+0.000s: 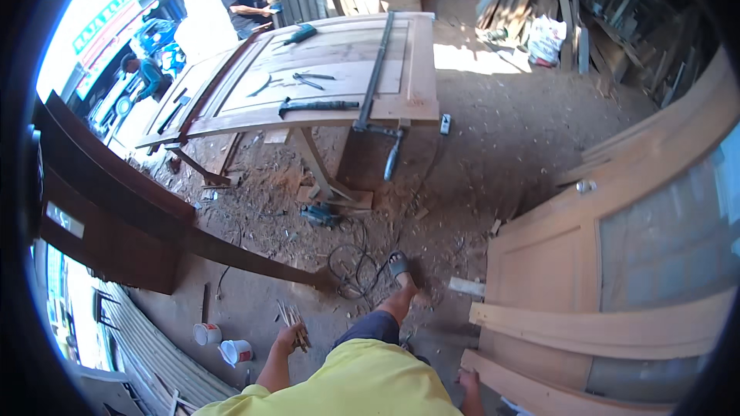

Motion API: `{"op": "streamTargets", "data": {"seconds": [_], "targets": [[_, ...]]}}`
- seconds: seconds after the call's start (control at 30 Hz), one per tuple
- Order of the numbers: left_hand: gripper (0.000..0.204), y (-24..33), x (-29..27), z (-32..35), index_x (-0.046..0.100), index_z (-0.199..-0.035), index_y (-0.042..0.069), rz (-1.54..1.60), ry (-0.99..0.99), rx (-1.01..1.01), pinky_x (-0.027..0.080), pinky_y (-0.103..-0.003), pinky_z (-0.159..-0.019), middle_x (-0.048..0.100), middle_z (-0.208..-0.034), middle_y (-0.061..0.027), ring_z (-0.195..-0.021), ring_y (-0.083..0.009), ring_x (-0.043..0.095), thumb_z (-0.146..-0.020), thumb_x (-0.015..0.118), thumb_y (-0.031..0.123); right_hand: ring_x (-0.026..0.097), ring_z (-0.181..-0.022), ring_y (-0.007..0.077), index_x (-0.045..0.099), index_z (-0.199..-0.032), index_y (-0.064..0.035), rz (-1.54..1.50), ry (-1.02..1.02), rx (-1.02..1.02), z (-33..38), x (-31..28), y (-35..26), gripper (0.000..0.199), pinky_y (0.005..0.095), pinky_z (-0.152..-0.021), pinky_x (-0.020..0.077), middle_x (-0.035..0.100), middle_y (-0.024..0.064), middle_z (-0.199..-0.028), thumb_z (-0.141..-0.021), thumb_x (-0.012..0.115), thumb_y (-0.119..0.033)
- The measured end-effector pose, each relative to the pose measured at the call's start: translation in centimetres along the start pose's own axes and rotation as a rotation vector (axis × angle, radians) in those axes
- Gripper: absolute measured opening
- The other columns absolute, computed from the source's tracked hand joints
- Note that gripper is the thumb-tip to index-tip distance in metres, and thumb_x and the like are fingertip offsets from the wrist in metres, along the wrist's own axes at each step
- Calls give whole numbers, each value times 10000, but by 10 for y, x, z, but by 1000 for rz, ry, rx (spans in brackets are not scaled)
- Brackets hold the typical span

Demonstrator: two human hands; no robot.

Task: The person assembles a wooden door by inserting wooden dowels into pre-drilled holes and hammering them into place. They use a hammer to drive the dowels in, apply pressure with a long metal clamp, and strike a wooden block to align the door panels.

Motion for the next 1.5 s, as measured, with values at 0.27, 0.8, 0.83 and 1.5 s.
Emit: {"op": "streamTargets", "data": {"seconds": [0.27, 0.8, 0.83, 1.5], "targets": [[237, 348, 184, -44, 567, -1120, 69, 154, -209, 512, 539, -324, -623, 640, -852, -58, -714, -164, 647, -910, 674, 95, 719, -679, 250, 572, -1373, 27, -55, 25, -8, -45, -19, -232, 438, 420, -587, 617, 730, 133, -909, -971, 680, -109], [675, 752, 375, -186, 558, -1194, -68, -618, 228, 688, 582, -426, -884, 728, -1045, -258, -1009, -362, 736, -746, 844, 347, 704, -685, 222, 546, -1395, -5, 0, -65, -132, -120, -49, -508, 440, 372, -566, 575, 711, 116, -924, -989, 664, -126], [693, 761, 383, -195, 557, -1202, -72, -648, 237, 674, 578, -436, -903, 725, -1071, -275, -1033, -382, 730, -743, 847, 359, 703, -686, 220, 545, -1396, -7, 9, -70, -117, -130, -53, -513, 440, 369, -565, 572, 709, 115, -925, -990, 663, -127], [500, 845, 452, -316, 541, -1305, 44, -990, 762, 539, 580, -508, -918, 685, -1223, -238, -1156, -416, 686, -899, 719, 277, 676, -726, 160, 588, -1333, -33, 118, -186, -266, -260, -168, -779, 333, 291, -589, 524, 674, 81, -948, -1015, 625, -126]]}}
Point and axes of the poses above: each hand's wrist, its own z-axis away from the middle knuckle, its own x-axis out of the palm, y = z × x, the point moved 2 cm from there along -z, towards the middle knuckle
